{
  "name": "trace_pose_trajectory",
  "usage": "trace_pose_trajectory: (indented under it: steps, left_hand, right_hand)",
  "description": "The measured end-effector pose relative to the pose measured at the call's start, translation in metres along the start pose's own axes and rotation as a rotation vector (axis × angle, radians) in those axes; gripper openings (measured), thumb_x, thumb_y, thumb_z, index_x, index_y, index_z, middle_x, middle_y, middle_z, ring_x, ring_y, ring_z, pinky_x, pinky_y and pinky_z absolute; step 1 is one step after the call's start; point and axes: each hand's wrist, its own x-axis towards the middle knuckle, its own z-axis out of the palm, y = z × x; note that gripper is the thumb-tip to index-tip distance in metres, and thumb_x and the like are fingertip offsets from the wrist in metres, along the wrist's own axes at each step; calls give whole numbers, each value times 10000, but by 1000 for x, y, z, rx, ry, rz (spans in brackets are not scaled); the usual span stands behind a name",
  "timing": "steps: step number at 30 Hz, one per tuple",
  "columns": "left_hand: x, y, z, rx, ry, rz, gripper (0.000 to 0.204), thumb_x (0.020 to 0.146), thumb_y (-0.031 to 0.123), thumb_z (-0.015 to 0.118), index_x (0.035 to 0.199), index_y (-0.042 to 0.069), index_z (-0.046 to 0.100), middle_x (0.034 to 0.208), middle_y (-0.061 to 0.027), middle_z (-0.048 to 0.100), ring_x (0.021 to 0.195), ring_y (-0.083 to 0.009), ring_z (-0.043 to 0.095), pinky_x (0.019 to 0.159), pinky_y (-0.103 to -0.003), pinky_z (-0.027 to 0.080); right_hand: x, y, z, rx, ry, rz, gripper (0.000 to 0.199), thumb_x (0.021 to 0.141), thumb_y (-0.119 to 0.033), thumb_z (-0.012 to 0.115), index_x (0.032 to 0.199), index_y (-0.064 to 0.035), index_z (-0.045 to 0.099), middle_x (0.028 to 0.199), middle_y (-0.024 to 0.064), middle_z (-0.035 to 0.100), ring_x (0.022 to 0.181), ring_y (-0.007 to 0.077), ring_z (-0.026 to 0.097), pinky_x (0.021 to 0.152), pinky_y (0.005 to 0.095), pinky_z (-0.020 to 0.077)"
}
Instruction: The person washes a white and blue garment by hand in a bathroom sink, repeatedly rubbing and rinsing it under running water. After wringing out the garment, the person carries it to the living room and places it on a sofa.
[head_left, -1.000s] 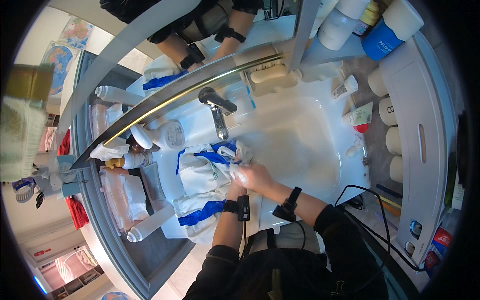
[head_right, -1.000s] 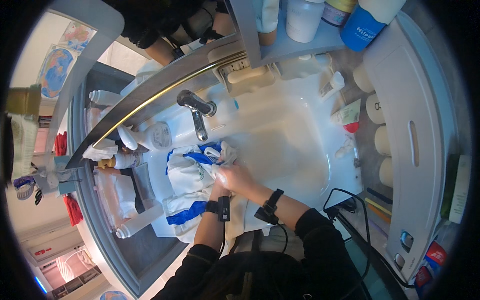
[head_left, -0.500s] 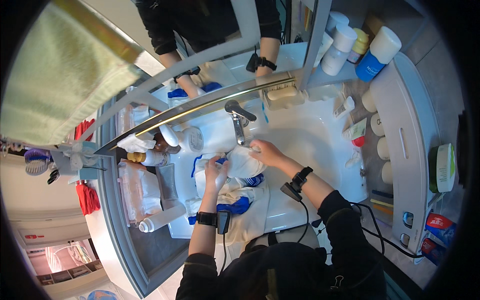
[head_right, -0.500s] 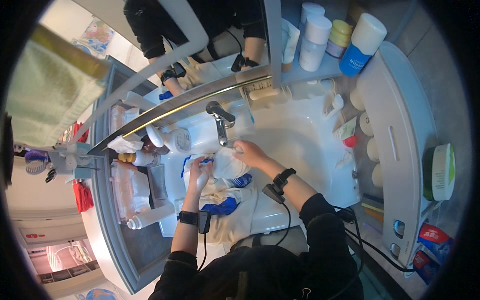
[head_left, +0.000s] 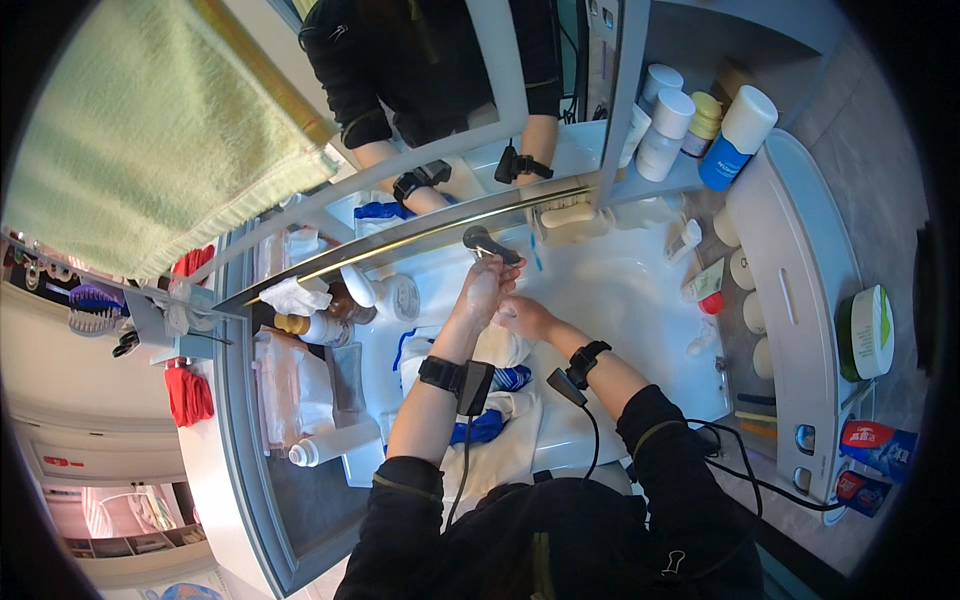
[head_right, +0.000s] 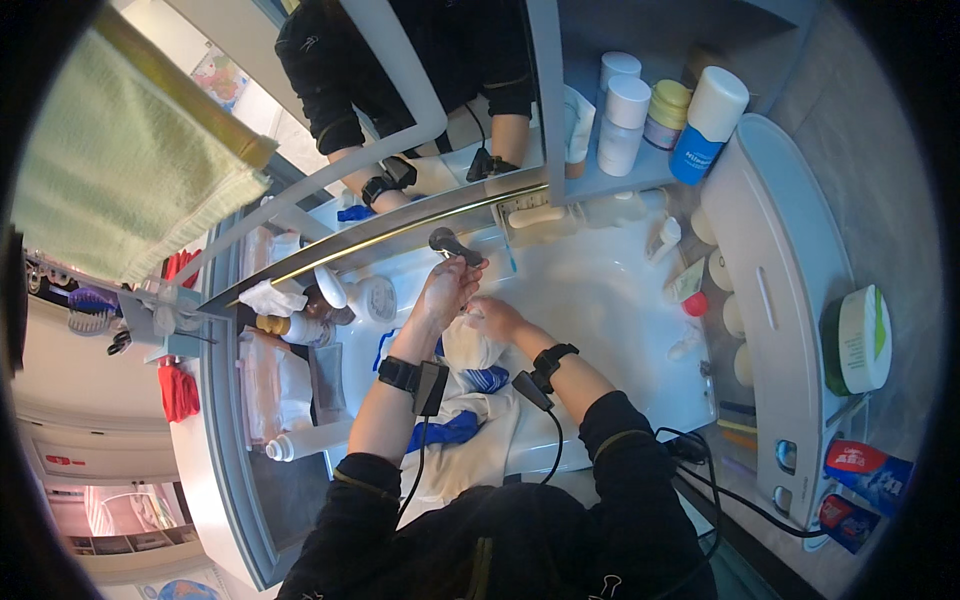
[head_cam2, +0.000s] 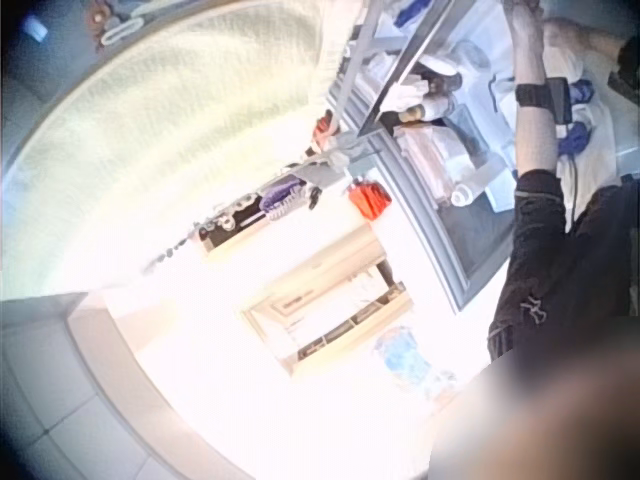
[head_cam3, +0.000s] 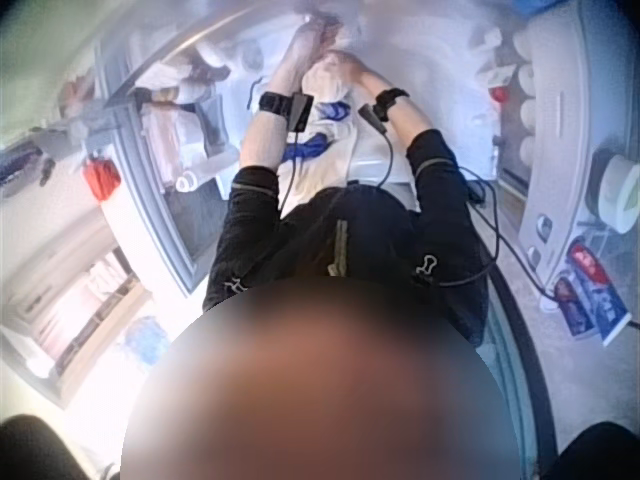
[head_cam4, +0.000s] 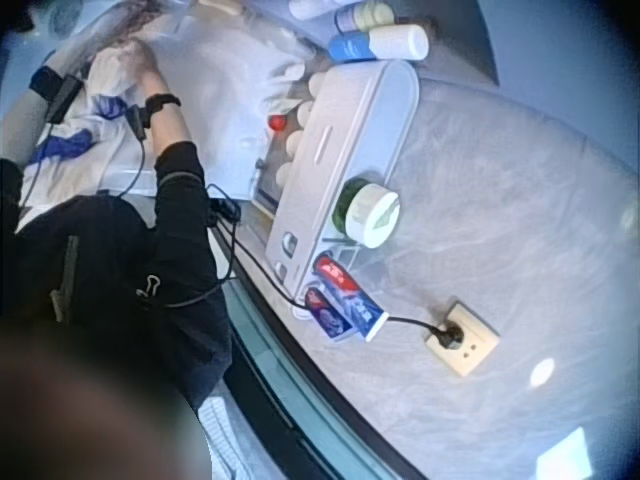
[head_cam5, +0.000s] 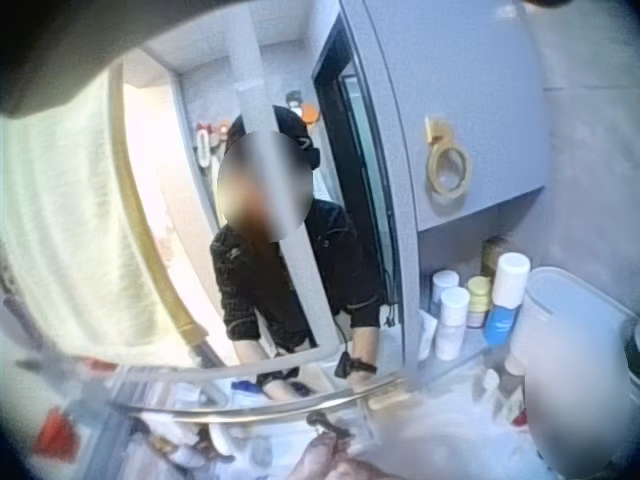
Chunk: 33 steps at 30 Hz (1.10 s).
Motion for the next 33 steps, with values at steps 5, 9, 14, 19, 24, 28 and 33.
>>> trace_pose_trajectory:
  steps: [5, 9, 14, 19, 24, 28, 33]
  left_hand:
    - [9, 6, -1, -361, -119, 43, 249, 1019, 207, 354, 1082, 25, 512, 915, -58, 601, 768, -116, 537, 740, -244, 480]
    - [4, 16, -16, -180, -129, -8, 332, 1025, 250, 322, 1159, 12, 511, 925, -45, 608, 734, -111, 526, 698, -231, 478]
    - [-33, -10, -71, 31, 122, 19, 379, 1020, 287, 301, 1220, 33, 498, 899, -41, 611, 693, -99, 520, 653, -203, 463]
    - [-74, -107, -85, -103, 389, -469, 594, 906, 596, 438, 1318, 167, 431, 1143, -71, 516, 1069, -224, 489, 908, -545, 423]
    - [-35, -175, -54, -651, -48, -124, 723, 888, 652, 409, 1399, 150, 319, 1406, -151, 360, 1313, -314, 349, 1001, -538, 375]
    - [7, -180, -40, -710, 148, -189, 531, 898, 585, 465, 1159, 125, 501, 1060, -92, 575, 941, -254, 562, 833, -425, 490]
    - [23, -181, -41, -414, 112, -65, 361, 904, 425, 559, 1081, 110, 546, 937, -48, 572, 874, -189, 569, 769, -326, 471]
  right_hand:
    - [4, 2, 10, 8, 36, -32, 309, 839, -319, 585, 936, -26, 596, 913, 206, 637, 888, 372, 609, 795, 434, 466]
    - [19, 0, 24, -23, -48, -25, 326, 855, -347, 568, 965, -41, 596, 918, 211, 641, 883, 376, 618, 777, 439, 470]
    - [36, 1, 37, 37, 46, 136, 312, 847, -323, 598, 993, -48, 592, 974, 203, 643, 908, 368, 615, 779, 442, 471]
    - [34, 7, 43, 150, 238, 360, 324, 817, -252, 667, 1023, -23, 566, 946, 141, 638, 907, 258, 609, 783, 387, 469]
    - [-8, -4, 57, 438, 386, 495, 408, 820, -311, 675, 1069, -8, 563, 976, 172, 630, 933, 258, 602, 781, 374, 469]
    - [-61, -29, 41, 216, 454, 362, 444, 823, -353, 666, 1080, 0, 586, 986, 235, 634, 906, 334, 625, 765, 389, 483]
    - [-98, -69, 15, 110, 213, 264, 380, 860, -401, 604, 889, -23, 634, 734, 200, 637, 703, 346, 645, 646, 399, 498]
